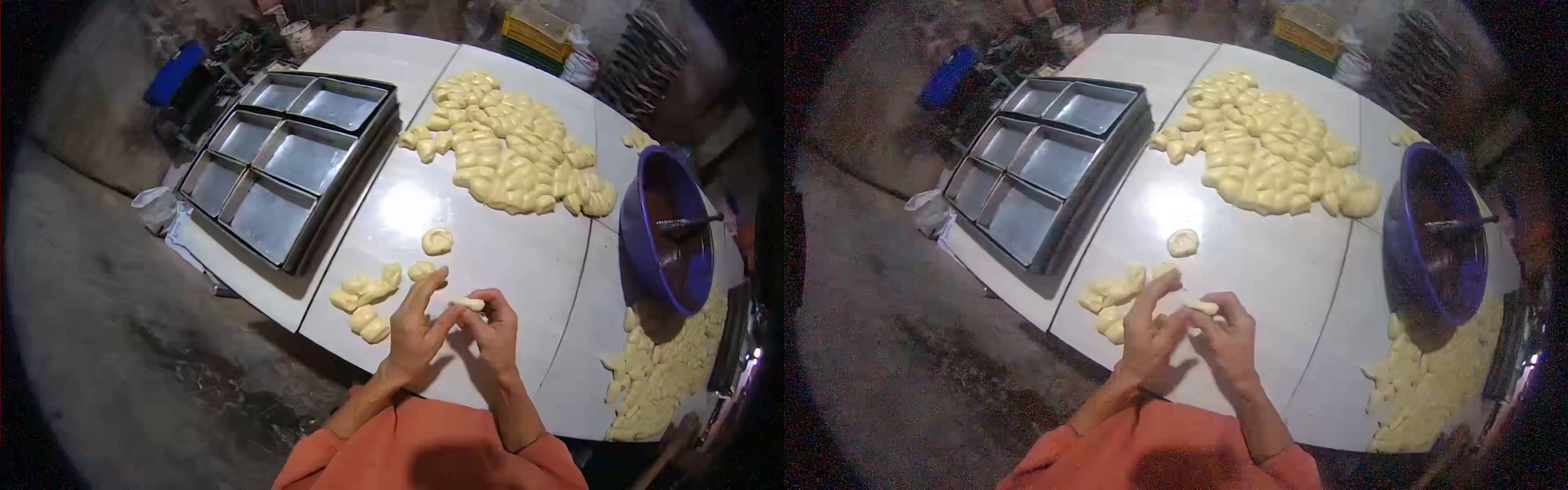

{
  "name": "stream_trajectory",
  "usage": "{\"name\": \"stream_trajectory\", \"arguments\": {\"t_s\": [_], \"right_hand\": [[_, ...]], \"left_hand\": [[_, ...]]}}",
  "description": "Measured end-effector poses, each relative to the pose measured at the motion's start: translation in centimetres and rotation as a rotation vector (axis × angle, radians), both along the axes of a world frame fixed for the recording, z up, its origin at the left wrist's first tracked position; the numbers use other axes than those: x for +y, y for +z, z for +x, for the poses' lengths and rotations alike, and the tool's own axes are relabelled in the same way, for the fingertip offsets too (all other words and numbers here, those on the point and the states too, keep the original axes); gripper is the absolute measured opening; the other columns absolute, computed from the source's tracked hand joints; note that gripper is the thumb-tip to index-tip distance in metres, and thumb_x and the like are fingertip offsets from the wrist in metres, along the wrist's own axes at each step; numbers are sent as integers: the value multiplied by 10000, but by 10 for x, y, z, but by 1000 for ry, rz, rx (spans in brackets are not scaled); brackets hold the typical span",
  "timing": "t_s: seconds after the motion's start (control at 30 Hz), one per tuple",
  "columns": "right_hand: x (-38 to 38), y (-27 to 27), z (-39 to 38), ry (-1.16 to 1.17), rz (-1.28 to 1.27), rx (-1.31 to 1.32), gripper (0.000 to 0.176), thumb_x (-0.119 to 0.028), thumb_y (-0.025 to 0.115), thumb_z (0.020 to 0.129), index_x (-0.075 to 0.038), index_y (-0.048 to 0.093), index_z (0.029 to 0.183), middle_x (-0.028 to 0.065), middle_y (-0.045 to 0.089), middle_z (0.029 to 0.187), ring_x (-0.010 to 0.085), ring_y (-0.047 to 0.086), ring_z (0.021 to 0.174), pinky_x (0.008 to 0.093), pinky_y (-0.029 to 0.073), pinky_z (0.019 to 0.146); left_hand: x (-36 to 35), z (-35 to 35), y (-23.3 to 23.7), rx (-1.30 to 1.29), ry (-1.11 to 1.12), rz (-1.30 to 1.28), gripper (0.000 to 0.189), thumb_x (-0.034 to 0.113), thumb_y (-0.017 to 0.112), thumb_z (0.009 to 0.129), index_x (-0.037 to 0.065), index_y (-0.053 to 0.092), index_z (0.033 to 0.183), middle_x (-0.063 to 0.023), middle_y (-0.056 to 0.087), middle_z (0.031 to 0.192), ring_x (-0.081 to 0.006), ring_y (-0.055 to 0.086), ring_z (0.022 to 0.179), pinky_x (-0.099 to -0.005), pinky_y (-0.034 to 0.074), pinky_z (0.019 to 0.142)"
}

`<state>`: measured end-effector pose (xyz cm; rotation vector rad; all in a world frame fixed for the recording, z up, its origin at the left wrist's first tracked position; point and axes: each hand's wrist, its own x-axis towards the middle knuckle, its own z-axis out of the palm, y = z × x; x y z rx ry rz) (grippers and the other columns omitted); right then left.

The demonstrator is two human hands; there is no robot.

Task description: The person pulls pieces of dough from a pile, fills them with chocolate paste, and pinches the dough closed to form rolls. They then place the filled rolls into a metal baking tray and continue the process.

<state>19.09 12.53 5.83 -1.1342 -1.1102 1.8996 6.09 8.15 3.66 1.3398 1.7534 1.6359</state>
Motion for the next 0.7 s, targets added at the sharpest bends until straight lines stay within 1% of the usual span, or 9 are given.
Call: {"name": "stream_trajectory", "arguments": {"t_s": [0.07, 0.17, 0.2, 0.33, 0.43, 0.5, 0.53, 0.63, 0.7], "right_hand": [[3, 5, -2, -19, -80, 142, 235, 11, 677, 876, -12, 586, 1091, 52, 628, 1024, 130, 648, 916, 265, 574, 754], [4, 9, -1, -75, -198, 439, 255, 26, 674, 873, -6, 581, 1108, 51, 633, 1005, 119, 649, 882, 252, 568, 749], [10, 15, 6, -5, -160, 504, 242, -36, 669, 908, -4, 576, 1130, 51, 633, 1000, 107, 647, 856, 237, 559, 722], [28, 9, 23, 25, -196, 514, 248, -210, 659, 970, -20, 573, 1105, 38, 627, 938, 76, 615, 774, 200, 515, 656], [47, 21, 40, 78, -169, 425, 244, -228, 656, 972, -34, 571, 1093, 25, 622, 919, 70, 599, 757, 204, 504, 657], [70, 43, 64, -59, -62, 310, 239, -238, 648, 971, -50, 577, 1099, 14, 620, 934, 77, 591, 751, 219, 501, 669], [91, 39, 82, -174, 74, 304, 250, -247, 652, 968, -53, 581, 1110, 12, 616, 931, 77, 585, 741, 221, 487, 650], [161, 46, 163, -346, 467, 32, 260, -254, 655, 964, -49, 608, 1118, -11, 593, 879, 55, 534, 689, 214, 430, 594], [205, 65, 199, -553, 603, -306, 253, -284, 634, 977, -66, 614, 1104, -37, 578, 821, 32, 491, 656, 204, 415, 583]], "left_hand": [[9, 8, -2, 132, 8, 203, 501, 284, 698, 936, -40, 588, 1302, -189, 702, 1130, -353, 714, 956, -363, 580, 802], [23, 28, -14, 47, -151, 388, 567, 336, 698, 934, -40, 559, 1335, -203, 688, 1182, -347, 712, 990, -370, 578, 817], [28, 29, -19, 62, -160, 411, 722, 419, 736, 890, -29, 498, 1403, -214, 675, 1216, -341, 711, 1004, -375, 578, 816], [40, 54, -29, -162, -206, 272, 1105, 560, 814, 758, -1, 271, 1539, -213, 656, 1254, -293, 688, 1069, -353, 559, 893], [36, 59, -37, -487, -434, 61, 1200, 462, 873, 716, 8, 162, 1570, -176, 574, 1325, -236, 569, 1210, -344, 523, 939], [30, 56, -37, -690, -545, -119, 1117, 170, 887, 748, 100, 158, 1591, -167, 552, 1344, -268, 586, 1206, -386, 562, 895], [26, 45, -20, -500, -553, -189, 972, 93, 837, 764, 93, 278, 1559, -202, 579, 1334, -286, 648, 1125, -404, 579, 882], [16, 21, 2, -315, -475, -310, 500, -11, 703, 864, -31, 552, 1341, -210, 671, 1187, -253, 698, 1021, -347, 580, 883], [9, 6, -20, -434, -308, -295, 366, -16, 685, 896, -41, 620, 1256, -169, 712, 1109, -191, 706, 959, -303, 569, 833]]}}
